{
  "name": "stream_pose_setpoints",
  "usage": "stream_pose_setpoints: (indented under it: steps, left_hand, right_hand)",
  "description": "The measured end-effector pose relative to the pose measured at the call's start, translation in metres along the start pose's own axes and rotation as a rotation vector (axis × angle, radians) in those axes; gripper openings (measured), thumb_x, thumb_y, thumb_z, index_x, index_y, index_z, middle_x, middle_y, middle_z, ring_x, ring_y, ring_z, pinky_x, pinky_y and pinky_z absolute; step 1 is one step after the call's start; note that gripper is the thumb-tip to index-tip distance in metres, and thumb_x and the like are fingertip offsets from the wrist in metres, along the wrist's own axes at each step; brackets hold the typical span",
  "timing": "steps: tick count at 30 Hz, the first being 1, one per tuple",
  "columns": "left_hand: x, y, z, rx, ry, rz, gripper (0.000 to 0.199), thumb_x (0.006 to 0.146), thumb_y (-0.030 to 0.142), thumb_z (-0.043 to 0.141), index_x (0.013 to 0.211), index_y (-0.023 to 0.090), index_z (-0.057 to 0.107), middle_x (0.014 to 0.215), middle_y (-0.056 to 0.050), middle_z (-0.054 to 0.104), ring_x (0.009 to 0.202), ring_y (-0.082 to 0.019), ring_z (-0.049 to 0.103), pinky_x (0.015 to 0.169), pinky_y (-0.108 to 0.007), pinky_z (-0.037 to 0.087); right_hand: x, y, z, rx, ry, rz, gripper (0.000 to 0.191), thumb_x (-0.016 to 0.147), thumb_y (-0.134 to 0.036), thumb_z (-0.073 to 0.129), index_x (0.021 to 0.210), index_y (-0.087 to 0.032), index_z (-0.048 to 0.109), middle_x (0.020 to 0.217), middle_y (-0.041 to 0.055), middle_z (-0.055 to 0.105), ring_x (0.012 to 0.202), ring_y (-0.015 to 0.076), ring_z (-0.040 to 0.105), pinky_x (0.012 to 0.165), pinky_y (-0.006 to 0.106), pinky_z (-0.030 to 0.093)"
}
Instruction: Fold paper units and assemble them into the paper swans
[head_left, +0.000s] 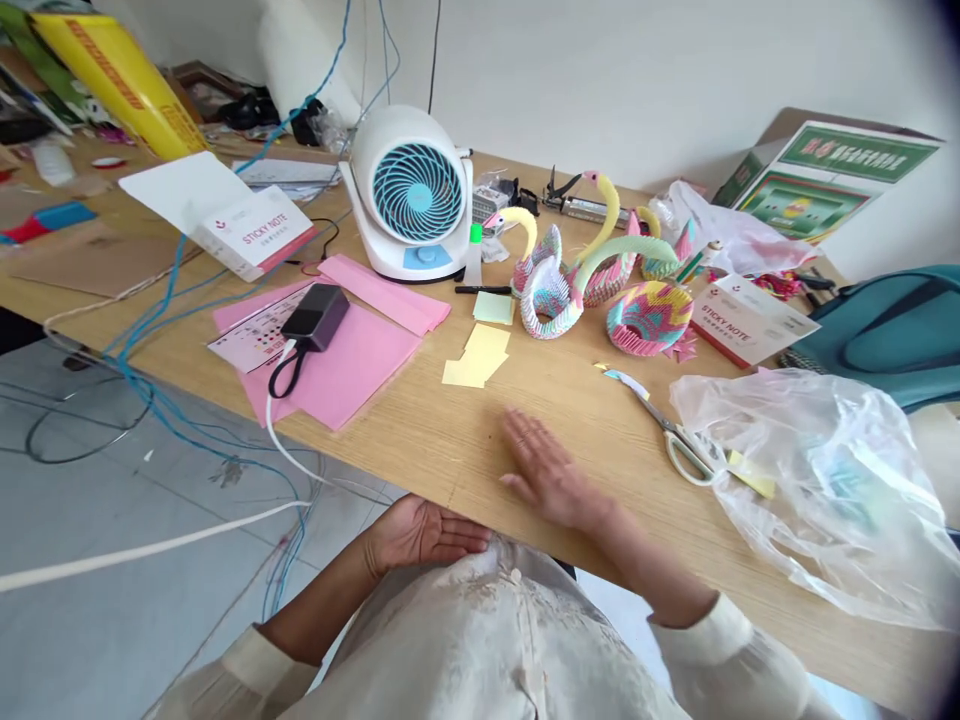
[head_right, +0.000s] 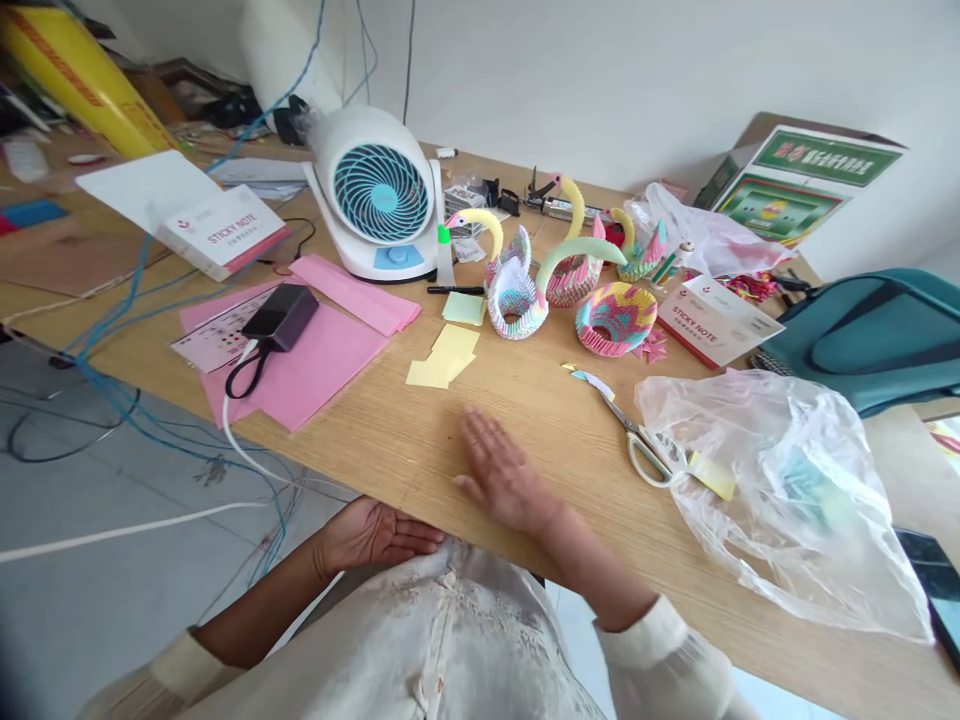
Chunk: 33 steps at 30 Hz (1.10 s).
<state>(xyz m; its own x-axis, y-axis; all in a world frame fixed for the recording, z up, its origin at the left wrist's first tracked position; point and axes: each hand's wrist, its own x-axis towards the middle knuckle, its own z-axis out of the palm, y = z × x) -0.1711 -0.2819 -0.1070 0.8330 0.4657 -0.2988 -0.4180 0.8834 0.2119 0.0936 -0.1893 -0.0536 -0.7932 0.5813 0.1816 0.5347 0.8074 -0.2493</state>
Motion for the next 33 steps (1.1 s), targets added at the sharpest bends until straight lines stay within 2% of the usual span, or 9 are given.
stream_pose_setpoints:
  steps: [2, 4, 9, 11, 17, 20, 24, 30, 33]
  left_hand:
    - [-0.001, 0.001, -0.003, -0.032, -0.055, 0.007, 0.072, 0.101, 0.045, 0.022, 0.133, -0.013, 0.049, 0.132, -0.028, 0.059, 0.126, -0.03, 0.058, 0.101, -0.031, 0.043]
    - [-0.002, 0.001, -0.005, -0.056, -0.098, 0.004, 0.072, 0.102, 0.045, 0.022, 0.134, -0.014, 0.047, 0.134, -0.029, 0.058, 0.128, -0.031, 0.056, 0.103, -0.032, 0.041]
    - [-0.002, -0.001, -0.009, -0.079, -0.102, 0.042, 0.067, 0.102, 0.042, 0.027, 0.133, -0.014, 0.048, 0.131, -0.03, 0.059, 0.125, -0.032, 0.058, 0.104, -0.036, 0.04]
    - [-0.002, -0.001, -0.008, -0.09, -0.076, 0.072, 0.064, 0.101, 0.041, 0.031, 0.13, -0.012, 0.052, 0.127, -0.029, 0.063, 0.12, -0.031, 0.062, 0.104, -0.037, 0.041]
    - [-0.005, 0.001, -0.001, -0.091, -0.067, 0.021, 0.067, 0.099, 0.043, 0.034, 0.132, -0.013, 0.052, 0.133, -0.029, 0.059, 0.127, -0.033, 0.057, 0.108, -0.036, 0.039]
    - [-0.004, 0.0, -0.002, -0.094, -0.048, 0.022, 0.063, 0.098, 0.039, 0.035, 0.129, -0.013, 0.053, 0.13, -0.029, 0.061, 0.125, -0.031, 0.059, 0.108, -0.036, 0.038]
    - [-0.005, -0.005, -0.002, -0.141, 0.002, 0.117, 0.054, 0.098, 0.038, 0.037, 0.122, -0.004, 0.062, 0.116, -0.022, 0.071, 0.111, -0.027, 0.067, 0.105, -0.037, 0.041]
    - [-0.01, -0.001, 0.006, -0.112, -0.004, 0.044, 0.067, 0.1, 0.045, 0.036, 0.13, -0.012, 0.054, 0.129, -0.028, 0.062, 0.124, -0.031, 0.06, 0.101, -0.033, 0.043]
    - [-0.01, -0.001, 0.005, -0.134, -0.026, 0.051, 0.064, 0.099, 0.041, 0.038, 0.13, -0.013, 0.053, 0.129, -0.029, 0.061, 0.125, -0.032, 0.059, 0.104, -0.034, 0.042]
  right_hand:
    - [-0.013, 0.018, -0.005, -0.042, 0.015, 0.075, 0.071, 0.102, -0.043, 0.038, 0.157, -0.006, 0.015, 0.162, 0.0226, 0.018, 0.152, 0.03, 0.013, 0.122, 0.054, 0.026]
    - [-0.017, 0.018, -0.005, -0.052, 0.009, 0.09, 0.073, 0.102, -0.044, 0.039, 0.158, -0.007, 0.011, 0.163, 0.0215, 0.016, 0.152, 0.0306, 0.012, 0.122, 0.055, 0.025]
    - [0.008, -0.045, 0.013, 0.014, -0.048, -0.129, 0.076, 0.099, -0.044, 0.045, 0.154, 0.001, 0.021, 0.161, 0.025, 0.019, 0.153, 0.0319, 0.008, 0.123, 0.054, 0.024]
    - [0.014, -0.057, 0.015, 0.041, -0.054, -0.196, 0.075, 0.098, -0.045, 0.046, 0.154, 0.001, 0.023, 0.161, 0.0245, 0.02, 0.153, 0.0311, 0.007, 0.123, 0.052, 0.024]
    - [-0.01, -0.032, 0.0, 0.004, -0.049, -0.029, 0.076, 0.1, -0.044, 0.044, 0.158, -0.005, 0.012, 0.163, 0.0221, 0.015, 0.152, 0.0312, 0.011, 0.122, 0.056, 0.025]
    - [-0.009, -0.05, 0.005, 0.017, -0.076, -0.132, 0.077, 0.099, -0.046, 0.045, 0.156, -0.001, 0.017, 0.162, 0.0239, 0.017, 0.152, 0.0326, 0.01, 0.122, 0.054, 0.025]
    - [0.014, -0.076, 0.012, 0.098, -0.115, -0.343, 0.072, 0.1, -0.049, 0.043, 0.152, -0.001, 0.029, 0.161, 0.0216, 0.023, 0.152, 0.0304, 0.012, 0.124, 0.05, 0.024]
    - [0.06, -0.028, 0.008, 0.088, -0.081, -0.175, 0.065, 0.102, -0.042, 0.038, 0.151, 0.001, 0.03, 0.16, 0.0244, 0.024, 0.152, 0.0292, 0.016, 0.122, 0.052, 0.023]
    - [0.067, -0.028, 0.012, 0.101, -0.134, -0.254, 0.069, 0.1, -0.044, 0.042, 0.152, 0.0, 0.03, 0.161, 0.0234, 0.022, 0.152, 0.0301, 0.015, 0.123, 0.053, 0.02]
